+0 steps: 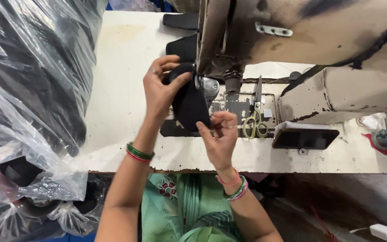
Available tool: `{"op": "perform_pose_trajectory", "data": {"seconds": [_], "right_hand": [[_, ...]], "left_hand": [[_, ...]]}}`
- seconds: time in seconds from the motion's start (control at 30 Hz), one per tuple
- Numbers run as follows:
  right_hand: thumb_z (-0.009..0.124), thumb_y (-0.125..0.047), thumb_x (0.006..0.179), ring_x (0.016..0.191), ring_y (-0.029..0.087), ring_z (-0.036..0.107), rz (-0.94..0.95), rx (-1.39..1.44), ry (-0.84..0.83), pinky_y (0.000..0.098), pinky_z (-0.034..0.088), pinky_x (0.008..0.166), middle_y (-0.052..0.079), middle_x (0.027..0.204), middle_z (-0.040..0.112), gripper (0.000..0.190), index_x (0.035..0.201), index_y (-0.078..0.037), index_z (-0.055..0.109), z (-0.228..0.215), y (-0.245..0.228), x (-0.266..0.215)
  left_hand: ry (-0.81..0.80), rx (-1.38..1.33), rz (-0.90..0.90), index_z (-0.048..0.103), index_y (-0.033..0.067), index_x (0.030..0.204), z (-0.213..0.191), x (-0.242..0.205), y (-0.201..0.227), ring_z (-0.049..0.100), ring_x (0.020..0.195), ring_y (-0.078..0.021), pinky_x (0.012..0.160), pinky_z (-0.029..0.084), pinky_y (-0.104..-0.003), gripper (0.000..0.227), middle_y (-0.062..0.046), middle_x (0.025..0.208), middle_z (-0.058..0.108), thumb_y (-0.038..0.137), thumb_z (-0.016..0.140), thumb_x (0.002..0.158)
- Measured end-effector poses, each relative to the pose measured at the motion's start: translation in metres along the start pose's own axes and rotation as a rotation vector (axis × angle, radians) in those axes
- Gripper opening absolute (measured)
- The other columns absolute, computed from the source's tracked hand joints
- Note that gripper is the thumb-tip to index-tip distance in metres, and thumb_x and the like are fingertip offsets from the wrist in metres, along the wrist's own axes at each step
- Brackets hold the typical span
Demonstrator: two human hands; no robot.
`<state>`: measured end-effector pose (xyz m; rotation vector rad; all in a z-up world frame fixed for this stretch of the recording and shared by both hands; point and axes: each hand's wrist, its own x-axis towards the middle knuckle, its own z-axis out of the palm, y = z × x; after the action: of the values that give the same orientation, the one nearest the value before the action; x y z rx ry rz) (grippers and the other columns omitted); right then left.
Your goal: The person repeatedly picks up black fabric masks from a plastic bag, places them under the presser foot of a sewing machine, and sews them. After sewing, the person removes the mask and places it on the table, repeating this process for several items.
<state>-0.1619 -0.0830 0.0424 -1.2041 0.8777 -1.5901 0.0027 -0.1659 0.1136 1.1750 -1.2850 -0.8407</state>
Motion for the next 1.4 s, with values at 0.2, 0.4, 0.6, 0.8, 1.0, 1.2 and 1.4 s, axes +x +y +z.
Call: {"op": "perform_pose_trajectory", "data": {"seconds": [0.2,0.4,0.6,0.8,1.0,1.2,1.4], "right_hand": [[0.077,0.009,0.091,0.087,0.005,0.056,-0.062,-0.092,0.054,0.0174,0.051,0.073,0.001,0.106,0.054,0.041,0.118,-0.006,0.050,0.020,0.011,-0.002],[0.077,0.009,0.087,0.096,0.012,0.068,-0.114,-0.228,-0.212,0.0249,0.061,0.087,0.004,0.107,0.064,0.047,0.127,-0.005,0.054,-0.035,-0.035,0.021],[0.068,-0.001,0.114,0.118,0.030,0.063,-0.843,-1.190,0.391,0.0458,0.050,0.107,0.018,0.125,0.065,0.020,0.128,0.007,0.055,-0.168,-0.122,0.081],[0.064,-0.010,0.115,0.100,0.034,0.065,-0.585,-1.157,0.774,0.0437,0.060,0.094,0.021,0.122,0.068,0.019,0.125,0.005,0.058,-0.264,-0.073,0.094],[0.055,-0.009,0.117,0.136,0.048,0.043,-0.864,-1.512,0.459,0.0542,0.035,0.118,0.030,0.146,0.047,0.031,0.141,0.008,0.046,-0.237,-0.101,0.077],[0.062,-0.019,0.115,0.132,0.040,0.056,-0.647,-1.084,0.552,0.0579,0.042,0.116,0.024,0.140,0.056,0.035,0.136,0.005,0.049,-0.182,-0.105,0.051],[0.072,-0.007,0.098,0.141,0.034,0.056,-0.408,-1.018,0.237,0.0526,0.044,0.124,0.011,0.139,0.063,0.017,0.113,-0.006,0.064,-0.123,-0.034,-0.020]], "left_hand": [[0.316,-0.835,-0.190,0.064,0.0030,0.135,0.031,-0.072,-0.051,0.069,0.121,-0.0103,0.103,0.059,-0.025,0.050,-0.006,0.139,0.065,-0.003,0.073,0.086],[-0.031,-0.904,-0.421,0.063,0.0023,0.137,0.004,-0.069,-0.025,0.074,0.103,-0.0224,0.090,0.065,-0.036,0.050,-0.018,0.122,0.071,-0.011,0.069,0.089],[-0.042,-0.938,-0.411,0.062,0.0040,0.140,0.010,-0.064,-0.026,0.073,0.104,-0.0204,0.090,0.064,-0.035,0.053,-0.014,0.123,0.072,-0.013,0.069,0.090],[-0.023,-0.878,-0.339,0.061,0.0034,0.143,0.010,-0.064,-0.030,0.072,0.109,-0.0198,0.095,0.062,-0.034,0.055,-0.014,0.128,0.069,-0.015,0.069,0.091],[-0.156,-0.893,-0.329,0.059,0.0054,0.146,-0.001,-0.064,-0.032,0.070,0.113,-0.0186,0.098,0.060,-0.033,0.065,-0.013,0.132,0.068,-0.018,0.070,0.087],[-0.151,-0.935,-0.356,0.057,0.0038,0.144,0.000,-0.046,-0.026,0.071,0.113,-0.0217,0.098,0.063,-0.038,0.065,-0.013,0.129,0.068,-0.020,0.069,0.084],[-0.193,-0.959,-0.351,0.058,0.0039,0.147,-0.005,-0.034,-0.037,0.071,0.111,-0.0230,0.098,0.062,-0.037,0.066,-0.015,0.126,0.070,-0.020,0.070,0.086]]}}
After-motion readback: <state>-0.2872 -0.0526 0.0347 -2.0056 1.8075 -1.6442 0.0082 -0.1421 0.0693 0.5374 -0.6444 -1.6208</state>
